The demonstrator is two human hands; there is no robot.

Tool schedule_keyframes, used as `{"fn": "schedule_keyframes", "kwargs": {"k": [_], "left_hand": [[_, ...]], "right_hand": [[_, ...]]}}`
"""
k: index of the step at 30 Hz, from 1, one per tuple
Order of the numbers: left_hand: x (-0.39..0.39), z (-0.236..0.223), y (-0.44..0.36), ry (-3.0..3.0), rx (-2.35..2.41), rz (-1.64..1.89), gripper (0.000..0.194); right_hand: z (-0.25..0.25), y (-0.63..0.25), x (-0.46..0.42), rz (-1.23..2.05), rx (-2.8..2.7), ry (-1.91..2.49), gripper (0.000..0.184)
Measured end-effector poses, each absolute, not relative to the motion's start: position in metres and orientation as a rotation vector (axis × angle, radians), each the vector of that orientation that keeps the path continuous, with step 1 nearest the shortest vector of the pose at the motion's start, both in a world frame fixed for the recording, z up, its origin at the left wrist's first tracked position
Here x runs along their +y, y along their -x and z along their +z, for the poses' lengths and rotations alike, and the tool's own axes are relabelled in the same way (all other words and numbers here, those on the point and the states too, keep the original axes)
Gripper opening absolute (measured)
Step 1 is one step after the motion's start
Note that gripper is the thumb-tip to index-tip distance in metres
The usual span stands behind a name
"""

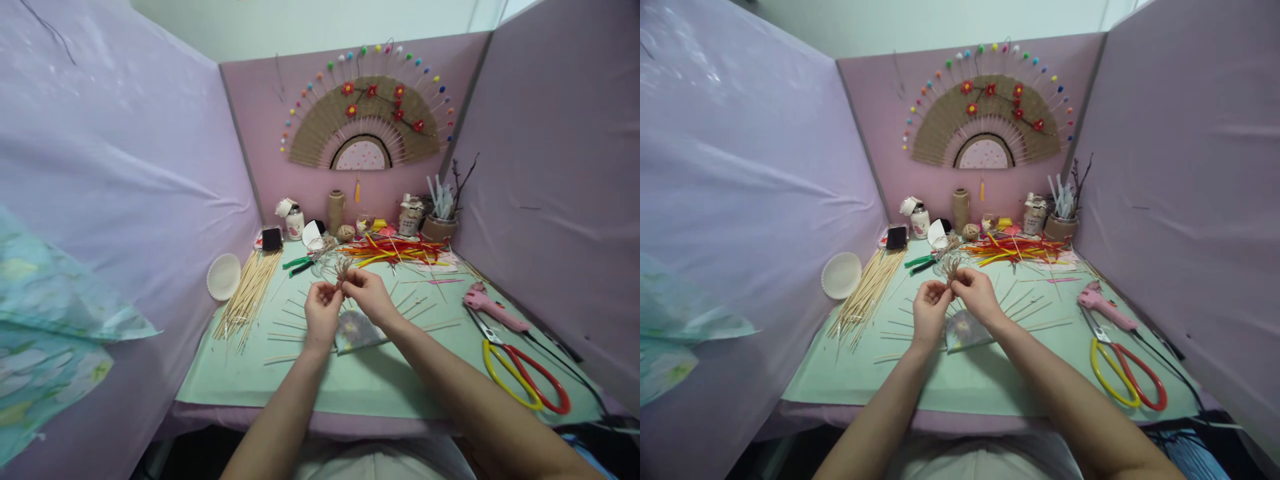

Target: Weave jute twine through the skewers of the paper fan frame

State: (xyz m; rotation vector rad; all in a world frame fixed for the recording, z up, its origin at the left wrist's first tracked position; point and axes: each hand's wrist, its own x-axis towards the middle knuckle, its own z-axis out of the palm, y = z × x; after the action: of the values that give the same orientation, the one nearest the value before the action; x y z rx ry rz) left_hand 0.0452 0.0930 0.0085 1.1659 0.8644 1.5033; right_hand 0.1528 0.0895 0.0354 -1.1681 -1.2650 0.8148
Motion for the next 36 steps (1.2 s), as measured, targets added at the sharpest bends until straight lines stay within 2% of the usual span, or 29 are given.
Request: {"fn": "schedule_keyframes", "kwargs": {"k": [8, 12, 19, 23, 27, 33, 36], "left_hand": [[0.095, 0.007, -0.032, -1.319, 0.926, 1.452, 0.011], [0.098, 0.020, -0.017, -1.713, 1.170, 1.515, 0.009], [0.102, 0.029, -0.014, -2.015, 1.202, 1.375, 0.008], [0.105, 0.028, -0.016, -1.874, 1.233, 1.347, 0.007], [0.110, 0.029, -0.018, -1.641, 1.167, 1.140, 0.007], [0.113, 0.036, -0.008, -1.194, 0.938, 0.810, 0.005], [0.117, 0.036, 0.004, -0.912, 0.858, 0.740, 0.012]], "right_hand": [[0.022, -0.146, 0.099, 0.934, -1.152, 1.128, 0.015], [0.017, -0.146, 0.096, 0.756, -1.302, 1.282, 0.014], [0.018, -0.143, 0.087, 0.426, -1.492, 1.441, 0.014], [0.018, -0.144, 0.085, 0.313, -1.592, 1.461, 0.015], [0.019, -0.144, 0.084, 0.239, -1.661, 1.486, 0.016], [0.020, -0.140, 0.082, 0.346, -1.722, 1.450, 0.014], [0.019, -0.140, 0.082, 0.422, -1.725, 1.419, 0.015]]}}
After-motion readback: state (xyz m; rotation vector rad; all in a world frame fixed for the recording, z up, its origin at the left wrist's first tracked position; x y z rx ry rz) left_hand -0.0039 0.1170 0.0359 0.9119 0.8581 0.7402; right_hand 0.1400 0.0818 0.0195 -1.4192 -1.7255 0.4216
